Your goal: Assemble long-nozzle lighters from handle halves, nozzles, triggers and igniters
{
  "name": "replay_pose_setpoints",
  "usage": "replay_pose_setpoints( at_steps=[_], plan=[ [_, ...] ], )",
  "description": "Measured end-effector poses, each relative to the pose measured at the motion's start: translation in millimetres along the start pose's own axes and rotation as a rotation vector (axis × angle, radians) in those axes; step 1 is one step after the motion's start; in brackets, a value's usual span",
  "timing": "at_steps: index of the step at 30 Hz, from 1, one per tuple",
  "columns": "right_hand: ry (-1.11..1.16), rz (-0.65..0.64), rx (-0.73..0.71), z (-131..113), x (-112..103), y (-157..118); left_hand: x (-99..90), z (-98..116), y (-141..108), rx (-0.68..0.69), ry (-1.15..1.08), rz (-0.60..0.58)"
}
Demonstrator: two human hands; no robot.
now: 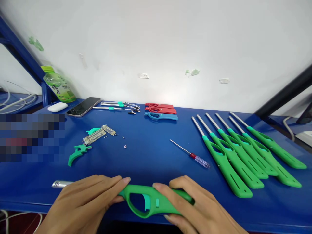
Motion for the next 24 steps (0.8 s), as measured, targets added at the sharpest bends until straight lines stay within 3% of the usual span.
replay_pose_setpoints(
  at_steps=[4, 8, 13, 16, 21, 24],
  plan=[
    [0.066, -0.084, 0.235, 28.3, 7.5, 10.2, 6.5, 0.8, -3.9, 0.014, 0.027, -0.035],
    [0.172, -0.105, 0.323, 37.1, 13.7, 14.7, 8.0, 4.1, -4.0, -0.035, 0.03, -0.059],
    [0.176, 0.105, 0.308, 31.3, 0.5, 10.2, 11.5, 8.3, 5.7, -0.108, -0.045, -0.051],
    [0.128, 0.149, 0.267, 19.4, -3.7, 15.0, 19.3, 5.1, 13.6, -0.143, -0.136, -0.065],
    [0.123, -0.055, 0.216, 6.7, 9.8, 39.2, 20.0, -6.6, 20.9, -0.186, -0.219, -0.044],
    [0.09, -0.062, 0.161, 3.7, 11.2, 46.4, 24.8, -10.9, 17.3, -0.218, -0.158, -0.118]
  ],
)
Point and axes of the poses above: each hand's wrist, its own y-axis towards the middle knuckle, its own x-axis out of the palm, z = x × y, the point moved 10 cm from there along y, towards the middle knuckle, and after that the axes turned 13 degrees about x, right-handed, at the moved point
